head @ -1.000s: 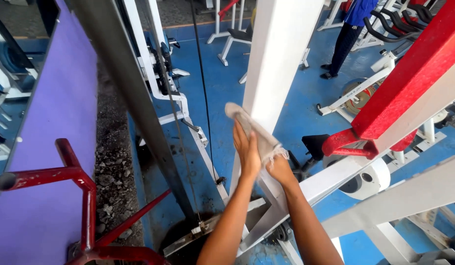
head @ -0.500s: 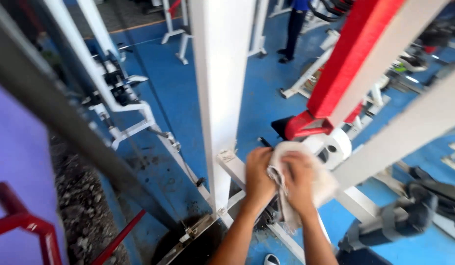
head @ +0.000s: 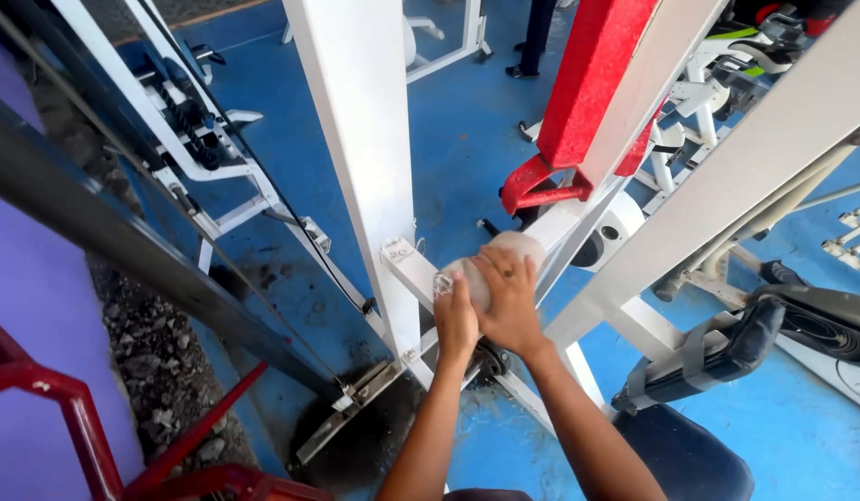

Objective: Wiping down various gym machines and frames using a cleaning cloth.

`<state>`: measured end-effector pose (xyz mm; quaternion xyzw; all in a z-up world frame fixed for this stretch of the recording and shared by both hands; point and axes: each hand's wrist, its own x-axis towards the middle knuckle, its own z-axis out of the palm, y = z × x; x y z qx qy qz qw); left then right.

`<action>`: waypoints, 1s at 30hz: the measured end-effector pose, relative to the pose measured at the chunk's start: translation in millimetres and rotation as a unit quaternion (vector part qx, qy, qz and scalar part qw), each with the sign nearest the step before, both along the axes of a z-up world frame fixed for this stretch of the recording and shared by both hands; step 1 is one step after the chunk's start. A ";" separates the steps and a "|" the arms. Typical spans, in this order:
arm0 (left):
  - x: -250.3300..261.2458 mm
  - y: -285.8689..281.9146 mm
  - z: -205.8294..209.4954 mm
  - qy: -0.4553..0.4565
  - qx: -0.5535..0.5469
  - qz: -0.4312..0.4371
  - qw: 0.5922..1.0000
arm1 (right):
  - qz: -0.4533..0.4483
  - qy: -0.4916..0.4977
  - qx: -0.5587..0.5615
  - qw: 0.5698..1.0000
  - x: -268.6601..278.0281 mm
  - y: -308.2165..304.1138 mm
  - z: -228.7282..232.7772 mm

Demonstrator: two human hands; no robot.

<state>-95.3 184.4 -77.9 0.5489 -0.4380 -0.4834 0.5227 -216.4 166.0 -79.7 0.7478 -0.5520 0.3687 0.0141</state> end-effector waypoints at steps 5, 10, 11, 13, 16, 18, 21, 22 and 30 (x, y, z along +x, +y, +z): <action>-22.0 -1.1 -20.9 0.011 -0.035 0.070 0.997 | 0.093 -0.095 0.076 0.988 -30.7 -11.8 0.9; -17.3 4.7 -22.2 -0.032 -0.076 0.070 0.994 | -0.120 -0.060 0.086 0.987 -13.2 -0.6 -1.4; -18.8 8.8 -18.6 -0.030 -0.076 0.078 0.994 | -0.112 -0.057 0.086 0.988 -10.4 3.5 -9.9; -17.3 15.0 -11.1 0.010 -0.065 0.073 0.995 | -0.041 0.003 -0.080 0.996 -1.0 10.3 -26.9; -12.8 18.0 -19.9 0.046 -0.050 0.082 0.994 | -0.008 0.013 -0.071 0.997 -8.5 6.3 -33.1; -12.9 26.3 -5.6 0.027 -0.051 0.076 0.995 | 0.006 0.016 -0.031 0.999 -22.0 4.6 -18.8; -5.7 22.9 -7.7 0.015 -0.105 0.039 0.994 | -0.040 -0.036 0.023 0.998 -35.2 -13.3 -28.8; -2.8 18.6 -10.8 0.025 -0.159 0.018 0.987 | -0.090 -0.089 0.034 0.991 -39.6 -21.9 -35.8; -6.3 12.0 -19.6 -0.105 -0.188 -0.011 0.976 | -0.204 -0.427 0.141 0.870 38.9 13.2 -11.1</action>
